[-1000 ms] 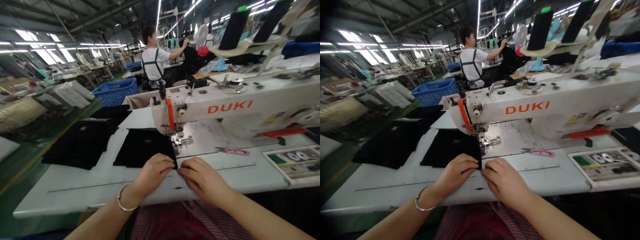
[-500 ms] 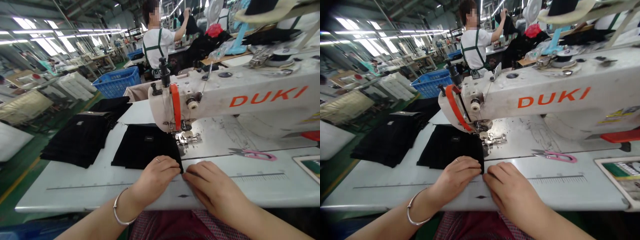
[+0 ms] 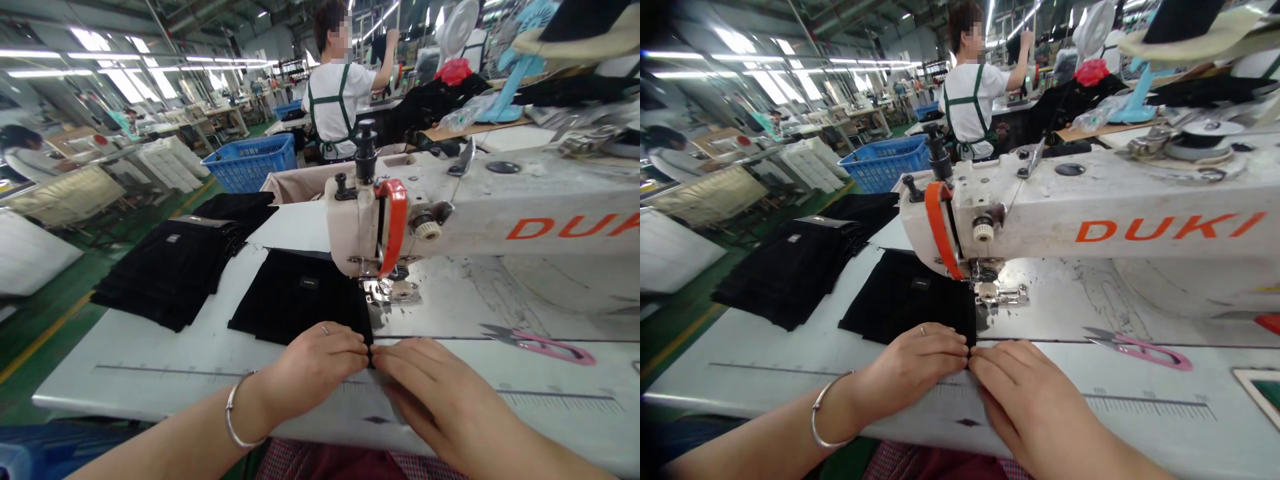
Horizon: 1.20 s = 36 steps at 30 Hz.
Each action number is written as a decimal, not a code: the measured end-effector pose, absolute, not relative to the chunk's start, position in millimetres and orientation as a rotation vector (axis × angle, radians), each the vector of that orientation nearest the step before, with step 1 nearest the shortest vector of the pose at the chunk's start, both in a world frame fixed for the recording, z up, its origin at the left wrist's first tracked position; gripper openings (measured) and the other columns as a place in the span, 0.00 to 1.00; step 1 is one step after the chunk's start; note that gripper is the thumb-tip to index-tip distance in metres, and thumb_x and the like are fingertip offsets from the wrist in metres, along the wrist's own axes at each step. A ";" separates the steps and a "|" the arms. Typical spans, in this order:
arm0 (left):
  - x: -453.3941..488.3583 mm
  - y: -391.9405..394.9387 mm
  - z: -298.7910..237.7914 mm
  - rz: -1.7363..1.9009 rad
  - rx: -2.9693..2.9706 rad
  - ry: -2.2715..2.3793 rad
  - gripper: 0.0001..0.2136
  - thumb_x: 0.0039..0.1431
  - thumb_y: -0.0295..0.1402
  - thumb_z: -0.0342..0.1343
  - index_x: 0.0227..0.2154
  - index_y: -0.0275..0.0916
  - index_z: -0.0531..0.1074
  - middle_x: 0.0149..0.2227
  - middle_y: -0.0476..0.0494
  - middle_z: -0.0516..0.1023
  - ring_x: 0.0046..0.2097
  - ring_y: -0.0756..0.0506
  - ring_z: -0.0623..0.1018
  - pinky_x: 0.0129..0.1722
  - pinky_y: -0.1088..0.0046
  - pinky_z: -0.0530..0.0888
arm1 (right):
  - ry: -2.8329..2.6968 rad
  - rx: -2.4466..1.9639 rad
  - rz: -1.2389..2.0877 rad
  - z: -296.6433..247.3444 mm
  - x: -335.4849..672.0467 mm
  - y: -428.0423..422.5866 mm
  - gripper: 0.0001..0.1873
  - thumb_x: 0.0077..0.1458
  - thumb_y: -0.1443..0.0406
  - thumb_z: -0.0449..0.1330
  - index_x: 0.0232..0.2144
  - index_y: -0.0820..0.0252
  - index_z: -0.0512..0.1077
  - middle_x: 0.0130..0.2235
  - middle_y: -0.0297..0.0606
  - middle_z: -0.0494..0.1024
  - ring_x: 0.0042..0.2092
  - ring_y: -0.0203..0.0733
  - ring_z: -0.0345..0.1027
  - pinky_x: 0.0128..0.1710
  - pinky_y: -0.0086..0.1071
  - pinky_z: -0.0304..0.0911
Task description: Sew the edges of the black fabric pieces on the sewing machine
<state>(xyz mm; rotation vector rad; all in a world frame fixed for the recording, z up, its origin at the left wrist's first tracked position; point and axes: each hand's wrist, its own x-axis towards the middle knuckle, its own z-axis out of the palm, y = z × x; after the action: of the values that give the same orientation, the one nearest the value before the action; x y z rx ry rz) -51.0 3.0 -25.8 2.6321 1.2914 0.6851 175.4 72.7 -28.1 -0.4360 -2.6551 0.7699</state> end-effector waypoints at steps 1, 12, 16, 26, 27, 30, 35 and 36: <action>-51.7 3.8 -25.7 0.671 2.635 1.298 0.09 0.67 0.26 0.48 0.45 0.35 0.71 0.47 0.44 0.77 0.52 0.48 0.73 0.56 0.67 0.71 | -2.655 -0.420 0.760 -28.6 175.0 74.3 0.17 0.61 0.71 0.51 0.51 0.54 0.65 0.50 0.37 0.72 0.50 0.42 0.64 0.52 0.42 0.63; -67.9 29.5 -33.1 0.618 2.704 1.332 0.09 0.64 0.25 0.49 0.44 0.35 0.72 0.48 0.47 0.77 0.55 0.49 0.72 0.58 0.69 0.70 | -2.728 -0.396 0.600 -24.5 157.5 101.5 0.13 0.61 0.69 0.51 0.48 0.56 0.69 0.48 0.39 0.73 0.46 0.45 0.67 0.47 0.44 0.67; -71.4 39.4 -34.8 0.620 2.655 1.389 0.10 0.65 0.25 0.48 0.45 0.36 0.72 0.47 0.48 0.78 0.54 0.50 0.73 0.57 0.70 0.71 | -2.751 -0.404 0.531 -24.0 152.2 112.2 0.14 0.60 0.69 0.53 0.47 0.56 0.69 0.47 0.38 0.74 0.46 0.46 0.67 0.46 0.46 0.67; -78.6 62.5 -35.7 0.669 2.581 1.528 0.08 0.64 0.26 0.51 0.42 0.37 0.74 0.46 0.48 0.77 0.49 0.49 0.75 0.53 0.71 0.73 | -2.737 -0.527 0.355 -38.1 142.6 129.8 0.16 0.60 0.65 0.53 0.51 0.56 0.68 0.48 0.42 0.72 0.45 0.48 0.68 0.42 0.44 0.68; -78.9 64.6 -35.9 0.671 2.580 1.550 0.08 0.63 0.26 0.52 0.42 0.38 0.75 0.45 0.48 0.77 0.48 0.49 0.76 0.52 0.72 0.73 | -2.740 -0.547 0.332 -39.2 141.9 130.8 0.17 0.61 0.65 0.52 0.51 0.56 0.68 0.48 0.42 0.72 0.44 0.47 0.69 0.42 0.44 0.68; -79.7 71.0 -36.7 0.689 2.581 1.586 0.08 0.62 0.25 0.54 0.41 0.39 0.75 0.44 0.49 0.78 0.46 0.49 0.76 0.50 0.72 0.74 | -2.748 -0.582 0.255 -41.8 139.0 132.9 0.17 0.61 0.63 0.52 0.52 0.57 0.67 0.46 0.42 0.73 0.43 0.49 0.69 0.41 0.45 0.69; -81.1 80.6 -39.0 0.740 2.579 1.635 0.07 0.60 0.24 0.56 0.39 0.39 0.76 0.41 0.50 0.79 0.44 0.47 0.78 0.47 0.70 0.75 | -2.762 -0.672 0.194 -45.2 135.3 133.1 0.18 0.62 0.63 0.51 0.54 0.57 0.66 0.47 0.41 0.73 0.42 0.49 0.70 0.40 0.45 0.69; -81.7 82.2 -39.9 0.754 2.574 1.650 0.07 0.59 0.24 0.57 0.39 0.39 0.76 0.41 0.50 0.80 0.44 0.46 0.78 0.47 0.69 0.75 | -2.766 -0.672 0.187 -45.5 135.2 132.7 0.18 0.62 0.63 0.51 0.53 0.56 0.66 0.46 0.41 0.73 0.42 0.49 0.70 0.40 0.45 0.69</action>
<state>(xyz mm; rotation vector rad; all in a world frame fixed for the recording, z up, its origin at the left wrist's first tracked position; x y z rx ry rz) -81.7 82.2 -39.9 2.5740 1.6501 0.7540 135.2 132.7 -45.5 -0.6721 -2.7655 0.1871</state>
